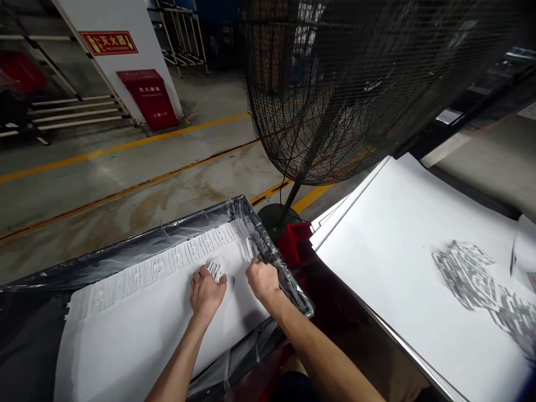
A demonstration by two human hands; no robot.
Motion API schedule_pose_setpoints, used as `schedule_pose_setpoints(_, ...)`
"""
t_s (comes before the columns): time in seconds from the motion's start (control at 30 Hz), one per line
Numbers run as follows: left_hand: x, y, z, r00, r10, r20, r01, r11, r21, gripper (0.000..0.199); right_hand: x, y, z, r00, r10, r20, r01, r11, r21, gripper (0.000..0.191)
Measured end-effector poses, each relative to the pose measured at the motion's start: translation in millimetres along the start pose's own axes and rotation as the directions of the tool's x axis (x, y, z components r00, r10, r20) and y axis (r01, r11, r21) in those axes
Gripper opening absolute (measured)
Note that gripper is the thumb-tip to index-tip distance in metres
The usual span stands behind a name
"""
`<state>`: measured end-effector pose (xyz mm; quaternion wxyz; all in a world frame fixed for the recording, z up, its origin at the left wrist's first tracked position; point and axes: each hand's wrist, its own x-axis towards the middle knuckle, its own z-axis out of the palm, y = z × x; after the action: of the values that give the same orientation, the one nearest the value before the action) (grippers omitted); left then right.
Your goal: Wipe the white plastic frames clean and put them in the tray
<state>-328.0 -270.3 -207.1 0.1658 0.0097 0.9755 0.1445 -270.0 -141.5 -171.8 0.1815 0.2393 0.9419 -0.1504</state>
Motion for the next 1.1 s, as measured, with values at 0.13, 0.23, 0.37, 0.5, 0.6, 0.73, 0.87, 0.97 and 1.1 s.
schedule_pose_setpoints(0.13,0,1,-5.0,1.000,-0.023,0.013,0.023,1.000,-0.014,0.059,-8,3,-2,0.995,0.084,-0.053,-0.076,0.987,0.139,0.021)
schedule_pose_setpoints(0.23,0,3,-8.7,0.999,-0.035,0.040,0.036,0.999,-0.031,0.062,-8,5,-5,0.989,0.136,-0.053,-0.118,0.958,0.261,0.021)
schedule_pose_setpoints(0.37,0,16,-11.2,0.999,-0.020,0.048,0.022,0.998,-0.051,0.062,-22,8,-10,0.983,0.169,-0.072,-0.128,0.910,0.393,0.027)
schedule_pose_setpoints(0.5,-2,41,-7.5,1.000,0.012,0.027,-0.010,0.997,-0.081,0.063,-59,17,-21,0.989,0.092,-0.115,-0.021,0.860,0.509,0.039)
schedule_pose_setpoints(0.6,-3,62,2.1,0.999,0.042,0.016,-0.040,0.994,-0.103,0.061,-91,30,-30,0.990,0.040,-0.132,0.044,0.815,0.578,0.034)
schedule_pose_setpoints(0.73,-2,79,16.4,1.000,0.025,0.008,-0.024,0.992,-0.121,0.053,-125,52,-35,0.989,0.033,-0.147,0.085,0.681,0.727,0.035)
schedule_pose_setpoints(0.87,3,85,20.7,0.998,-0.054,-0.008,0.052,0.986,-0.159,0.047,-146,73,-36,0.992,0.084,-0.098,0.037,0.542,0.840,0.041)
schedule_pose_setpoints(0.97,7,91,20.2,0.995,-0.101,-0.006,0.097,0.972,-0.214,0.044,-155,85,-40,0.990,0.121,-0.071,0.003,0.484,0.875,0.045)
schedule_pose_setpoints(1.1,9,102,21.4,0.992,-0.128,0.018,0.126,0.936,-0.327,0.040,-164,92,-44,0.989,0.130,-0.072,0.011,0.418,0.908,0.046)
